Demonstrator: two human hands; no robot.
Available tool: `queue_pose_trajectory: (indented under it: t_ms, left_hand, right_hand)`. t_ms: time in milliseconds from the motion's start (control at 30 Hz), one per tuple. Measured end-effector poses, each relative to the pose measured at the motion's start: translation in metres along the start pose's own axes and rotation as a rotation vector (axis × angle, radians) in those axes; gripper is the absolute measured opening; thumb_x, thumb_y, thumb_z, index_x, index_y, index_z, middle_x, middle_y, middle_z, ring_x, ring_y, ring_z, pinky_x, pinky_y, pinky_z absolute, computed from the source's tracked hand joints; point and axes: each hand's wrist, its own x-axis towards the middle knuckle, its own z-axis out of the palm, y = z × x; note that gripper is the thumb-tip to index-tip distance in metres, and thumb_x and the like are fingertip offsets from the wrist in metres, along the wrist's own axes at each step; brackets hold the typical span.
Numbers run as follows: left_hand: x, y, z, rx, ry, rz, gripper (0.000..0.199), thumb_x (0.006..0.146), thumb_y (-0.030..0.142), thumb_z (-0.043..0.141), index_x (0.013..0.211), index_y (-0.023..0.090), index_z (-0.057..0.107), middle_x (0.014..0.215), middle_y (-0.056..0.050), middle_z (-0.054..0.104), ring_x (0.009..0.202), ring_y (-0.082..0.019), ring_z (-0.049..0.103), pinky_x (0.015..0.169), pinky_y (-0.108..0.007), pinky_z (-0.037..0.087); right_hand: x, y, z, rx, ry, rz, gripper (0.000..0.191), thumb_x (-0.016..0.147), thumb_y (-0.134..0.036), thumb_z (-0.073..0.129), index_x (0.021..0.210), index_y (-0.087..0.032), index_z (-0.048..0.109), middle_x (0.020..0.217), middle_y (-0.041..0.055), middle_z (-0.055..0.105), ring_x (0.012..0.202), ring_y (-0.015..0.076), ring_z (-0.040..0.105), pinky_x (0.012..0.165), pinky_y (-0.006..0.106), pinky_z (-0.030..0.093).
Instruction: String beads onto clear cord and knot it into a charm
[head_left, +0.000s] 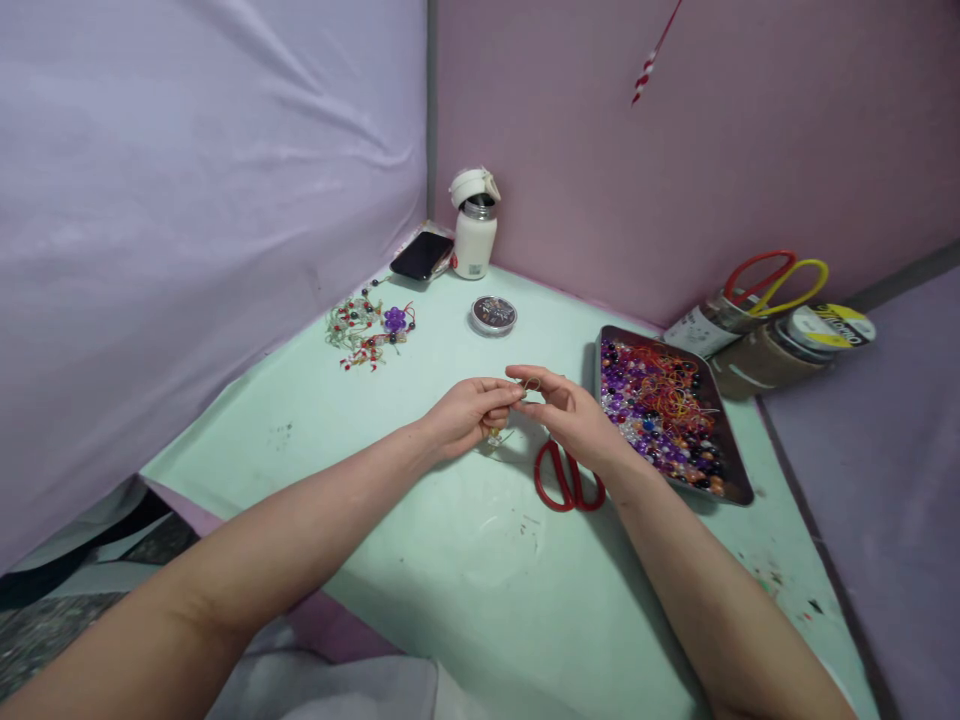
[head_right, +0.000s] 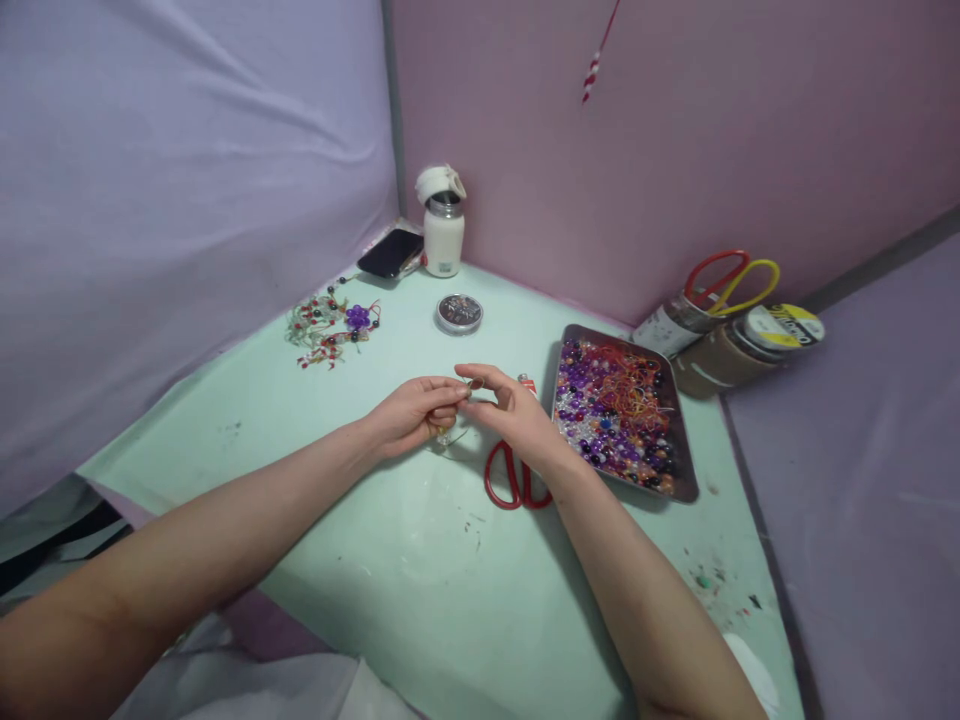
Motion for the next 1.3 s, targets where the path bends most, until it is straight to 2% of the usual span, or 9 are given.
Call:
queue_pose_trajectory:
  t_ms: [167, 400, 467, 567, 667, 733, 833, 1067, 1300]
  left_hand:
    - [0.002, -0.001, -0.003, -0.063, -0.041, -0.089, 0.026, 0.071, 0.025, 0.077, 0.070, 0.009, 0.057, 0.061, 0.006, 0.035, 0.050, -0.001, 0.021, 0.044, -0.016, 0.016]
    - [0.003, -0.004, -0.007, -0.107, -0.083, -0.183, 0.020, 0.072, 0.020, 0.074, 0.079, 0.011, 0.058, 0.063, 0.006, 0.040, 0.048, -0.001, 0.024, 0.043, -0.015, 0.017]
    - [0.003, -0.004, -0.007, -0.106, -0.069, -0.179, 0.019, 0.071, 0.020, 0.074, 0.077, 0.011, 0.058, 0.063, 0.005, 0.042, 0.048, -0.001, 0.024, 0.043, -0.016, 0.017]
    - [0.003, -0.004, -0.004, -0.077, -0.006, -0.126, 0.019, 0.069, 0.020, 0.074, 0.075, 0.010, 0.059, 0.065, 0.003, 0.046, 0.048, 0.000, 0.026, 0.044, -0.016, 0.017]
    - [0.002, -0.004, -0.002, -0.011, 0.068, -0.041, 0.018, 0.068, 0.020, 0.074, 0.075, 0.009, 0.061, 0.066, 0.002, 0.050, 0.048, 0.000, 0.028, 0.045, -0.018, 0.018]
    - [0.002, -0.005, -0.001, 0.028, 0.100, 0.009, 0.017, 0.068, 0.021, 0.074, 0.074, 0.010, 0.062, 0.066, 0.001, 0.054, 0.048, -0.001, 0.029, 0.046, -0.019, 0.018]
    - [0.002, -0.008, -0.002, 0.049, 0.126, 0.071, 0.017, 0.069, 0.022, 0.074, 0.074, 0.011, 0.063, 0.069, 0.000, 0.057, 0.049, -0.001, 0.032, 0.047, -0.020, 0.019]
    - [0.003, -0.010, -0.002, 0.009, 0.179, 0.084, 0.016, 0.069, 0.024, 0.072, 0.072, 0.012, 0.063, 0.069, -0.001, 0.057, 0.051, -0.002, 0.036, 0.048, -0.020, 0.023]
    - [0.002, -0.005, 0.001, -0.052, 0.169, 0.024, 0.014, 0.069, 0.019, 0.070, 0.069, 0.010, 0.060, 0.067, 0.000, 0.054, 0.048, 0.000, 0.029, 0.045, -0.020, 0.017]
  right_hand:
    - [0.000, -0.003, 0.000, -0.023, -0.052, -0.030, 0.033, 0.080, -0.025, 0.065, 0.112, -0.029, 0.066, 0.126, 0.0044, 0.058, 0.120, 0.0218, 0.053, 0.102, 0.040, 0.045]
    - [-0.001, -0.007, 0.004, -0.065, -0.129, -0.057, 0.029, 0.079, -0.031, 0.066, 0.108, -0.027, 0.065, 0.119, 0.0057, 0.059, 0.115, 0.0210, 0.055, 0.096, 0.038, 0.049]
    - [-0.001, -0.008, 0.004, -0.088, -0.090, -0.063, 0.032, 0.078, -0.032, 0.068, 0.109, -0.027, 0.065, 0.122, 0.0057, 0.058, 0.115, 0.0210, 0.054, 0.094, 0.037, 0.049]
    - [-0.001, -0.010, 0.002, -0.124, 0.076, -0.021, 0.032, 0.078, -0.032, 0.066, 0.109, -0.026, 0.064, 0.121, 0.0055, 0.059, 0.109, 0.0196, 0.055, 0.088, 0.034, 0.049]
    - [0.000, -0.010, 0.001, -0.137, 0.192, 0.075, 0.021, 0.079, -0.036, 0.065, 0.093, -0.021, 0.066, 0.093, 0.0030, 0.065, 0.083, 0.0154, 0.057, 0.075, 0.030, 0.045]
    - [0.001, -0.009, 0.001, -0.116, 0.203, 0.110, 0.021, 0.078, -0.039, 0.065, 0.080, -0.018, 0.064, 0.073, -0.0008, 0.060, 0.067, 0.0120, 0.051, 0.065, 0.028, 0.040]
    - [0.001, -0.007, 0.002, -0.065, 0.234, 0.130, 0.025, 0.077, -0.041, 0.066, 0.072, -0.018, 0.060, 0.058, -0.0050, 0.050, 0.055, 0.0096, 0.040, 0.056, 0.026, 0.032]
    - [0.002, 0.000, 0.006, 0.014, 0.320, 0.136, 0.022, 0.077, -0.036, 0.065, 0.067, -0.019, 0.055, 0.057, -0.0062, 0.045, 0.052, 0.0085, 0.035, 0.052, 0.025, 0.026]
    - [0.003, 0.005, 0.008, -0.005, 0.327, 0.129, 0.022, 0.076, -0.036, 0.064, 0.066, -0.019, 0.054, 0.058, -0.0058, 0.045, 0.051, 0.0087, 0.034, 0.051, 0.026, 0.026]
